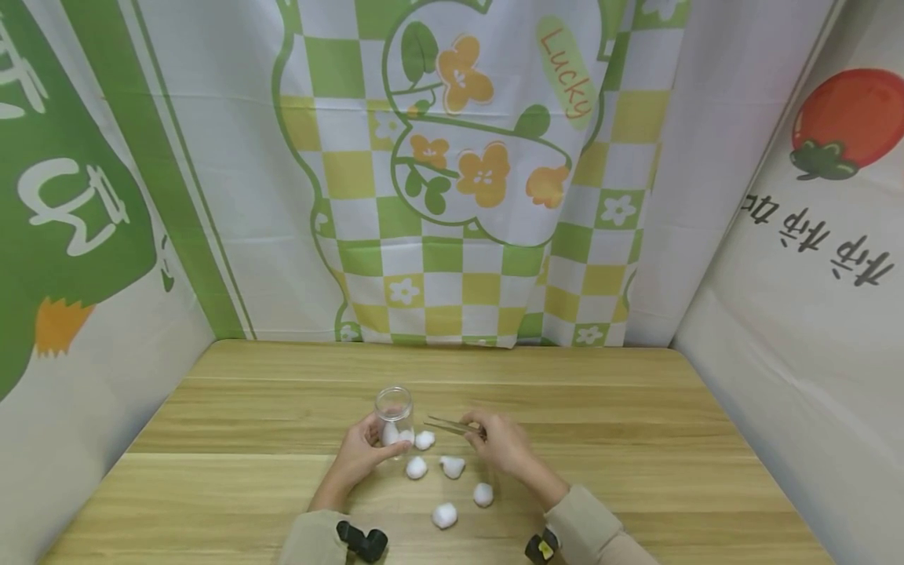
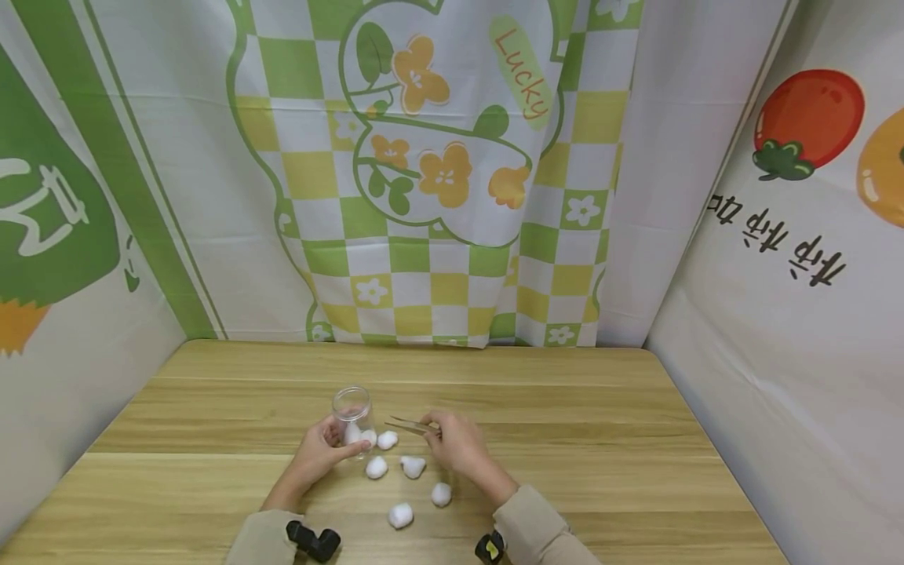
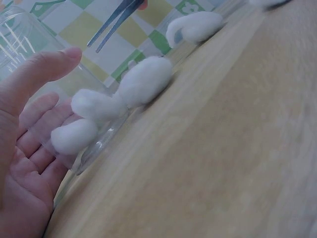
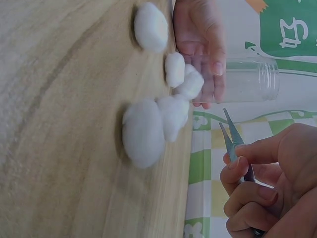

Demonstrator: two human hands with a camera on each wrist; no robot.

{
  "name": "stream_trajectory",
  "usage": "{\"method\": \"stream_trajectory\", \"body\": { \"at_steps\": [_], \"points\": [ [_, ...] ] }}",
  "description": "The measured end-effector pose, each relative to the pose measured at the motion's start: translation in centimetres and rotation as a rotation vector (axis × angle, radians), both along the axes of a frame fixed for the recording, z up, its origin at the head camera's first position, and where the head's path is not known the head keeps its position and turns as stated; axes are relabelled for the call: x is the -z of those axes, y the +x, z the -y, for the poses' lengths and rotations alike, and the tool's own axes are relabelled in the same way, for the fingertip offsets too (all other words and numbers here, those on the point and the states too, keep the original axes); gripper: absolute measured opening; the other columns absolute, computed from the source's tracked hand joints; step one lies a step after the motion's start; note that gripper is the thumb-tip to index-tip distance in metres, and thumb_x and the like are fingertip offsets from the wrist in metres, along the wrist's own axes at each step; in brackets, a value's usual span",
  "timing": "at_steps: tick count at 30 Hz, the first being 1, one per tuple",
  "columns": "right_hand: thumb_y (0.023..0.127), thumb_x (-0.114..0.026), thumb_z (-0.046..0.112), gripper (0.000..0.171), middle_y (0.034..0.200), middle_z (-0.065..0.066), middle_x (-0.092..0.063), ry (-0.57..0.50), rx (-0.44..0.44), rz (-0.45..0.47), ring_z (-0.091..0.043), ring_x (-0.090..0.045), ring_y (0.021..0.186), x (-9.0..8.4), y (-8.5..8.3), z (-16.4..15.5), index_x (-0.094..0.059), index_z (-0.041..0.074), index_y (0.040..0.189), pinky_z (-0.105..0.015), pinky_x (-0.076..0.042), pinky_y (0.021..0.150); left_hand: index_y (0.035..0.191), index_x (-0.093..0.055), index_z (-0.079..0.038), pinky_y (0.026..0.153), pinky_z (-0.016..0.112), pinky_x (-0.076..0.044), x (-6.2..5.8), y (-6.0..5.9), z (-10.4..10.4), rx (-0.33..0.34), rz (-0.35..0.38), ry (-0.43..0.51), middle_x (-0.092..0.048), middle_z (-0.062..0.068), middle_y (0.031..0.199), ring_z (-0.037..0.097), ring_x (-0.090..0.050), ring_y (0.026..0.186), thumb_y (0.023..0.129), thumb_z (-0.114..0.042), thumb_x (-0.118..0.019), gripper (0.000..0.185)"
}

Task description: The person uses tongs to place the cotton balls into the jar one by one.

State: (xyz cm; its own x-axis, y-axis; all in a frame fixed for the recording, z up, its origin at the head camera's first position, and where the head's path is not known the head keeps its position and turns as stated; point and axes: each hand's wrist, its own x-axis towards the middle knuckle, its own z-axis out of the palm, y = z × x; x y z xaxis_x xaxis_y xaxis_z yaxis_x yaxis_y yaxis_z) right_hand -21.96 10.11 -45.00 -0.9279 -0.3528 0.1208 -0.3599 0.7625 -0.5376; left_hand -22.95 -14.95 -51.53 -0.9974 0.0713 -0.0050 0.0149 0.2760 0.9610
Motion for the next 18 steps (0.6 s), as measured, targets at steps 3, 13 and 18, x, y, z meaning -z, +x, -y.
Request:
{"method": "stream_trajectory", "body": {
  "at_steps": [3,13,18],
  "points": [
    [0.09,-0.065,0.012,0.022,0.065,0.002,-0.055,0.006,0.003,0.003,-0.004,-0.037,0.053,0.3,-0.1,0.0,-0.068,0.011,0.111,-0.016,-0.025,0.043,0.141,-0.044,-0.001,0.116,0.053,-0.036,0.0,0.0,0.0,0.003,-0.002,0.004,-0.052,0.023,0.142,0.04,-0.047,0.135,0.077,-0.02,-0.08,0.075],
    [0.09,-0.063,0.01,0.022,0.076,-0.002,-0.062,0.025,0.0,0.04,-0.006,-0.043,0.06,1.6,-0.1,0.1,-0.068,0.01,0.112,-0.018,-0.031,0.046,0.14,-0.045,-0.001,0.114,0.052,-0.039,0.0,0.0,0.0,0.001,-0.004,0.008,-0.055,0.022,0.139,0.039,-0.052,0.131,0.078,-0.02,-0.08,0.073],
    [0.091,-0.063,0.012,0.023,0.069,0.0,-0.058,0.039,0.012,0.045,-0.007,-0.039,0.055,1.7,-0.1,0.2,-0.067,0.011,0.113,-0.018,-0.027,0.046,0.139,-0.046,-0.001,0.114,0.052,-0.039,0.0,0.0,0.0,0.005,-0.008,0.014,-0.056,0.021,0.139,0.038,-0.051,0.132,0.078,-0.02,-0.08,0.072]
  ]
}}
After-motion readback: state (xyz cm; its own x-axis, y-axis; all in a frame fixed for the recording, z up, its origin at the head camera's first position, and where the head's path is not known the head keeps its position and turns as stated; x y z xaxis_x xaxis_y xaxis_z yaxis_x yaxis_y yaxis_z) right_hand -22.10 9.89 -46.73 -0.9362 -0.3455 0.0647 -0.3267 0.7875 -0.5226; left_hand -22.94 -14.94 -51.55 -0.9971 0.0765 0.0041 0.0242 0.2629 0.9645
